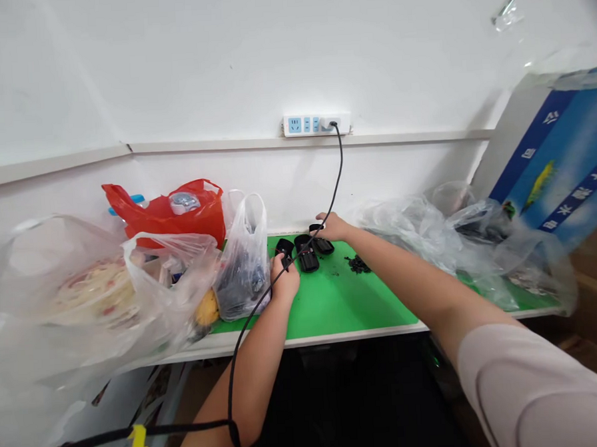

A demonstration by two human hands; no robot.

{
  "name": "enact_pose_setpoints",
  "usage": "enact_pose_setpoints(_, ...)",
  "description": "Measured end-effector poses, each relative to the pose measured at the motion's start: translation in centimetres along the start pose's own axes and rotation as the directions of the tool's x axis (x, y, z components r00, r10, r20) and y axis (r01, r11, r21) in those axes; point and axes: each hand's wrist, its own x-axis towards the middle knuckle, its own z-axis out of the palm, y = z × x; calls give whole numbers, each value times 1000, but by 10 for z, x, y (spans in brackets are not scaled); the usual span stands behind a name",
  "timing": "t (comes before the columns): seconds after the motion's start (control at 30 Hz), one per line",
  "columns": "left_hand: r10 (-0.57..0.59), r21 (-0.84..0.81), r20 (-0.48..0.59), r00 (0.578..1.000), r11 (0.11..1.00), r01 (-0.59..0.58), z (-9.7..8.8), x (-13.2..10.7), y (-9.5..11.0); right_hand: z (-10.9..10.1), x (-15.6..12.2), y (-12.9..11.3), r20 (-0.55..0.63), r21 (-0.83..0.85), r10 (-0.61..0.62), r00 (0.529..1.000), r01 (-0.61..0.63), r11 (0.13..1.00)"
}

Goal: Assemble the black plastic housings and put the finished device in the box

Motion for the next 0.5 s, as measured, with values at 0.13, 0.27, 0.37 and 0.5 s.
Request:
enact_pose_setpoints(0.13, 59, 73, 16, 998, 996, -60, -4, -4, 9, -24, -79, 55, -270, 141, -33, 962, 74, 987)
enact_pose_setpoints(0.27, 125, 175, 44, 991, 976, -131, -2, -7, 13, -32, -219, 140, -595, 211, 251, 763, -153, 965)
enact_pose_setpoints(0.37, 116, 242, 66, 991, 962, -129, 1, -5, 13, -9, -343, 208, -620, 455, 651, 438, -475, 753)
enact_pose_setpoints(0.5, 82, 283, 82, 993, 954, -102, 7, -3, 15, 59, -479, 274, -275, 352, 853, 444, -779, 519)
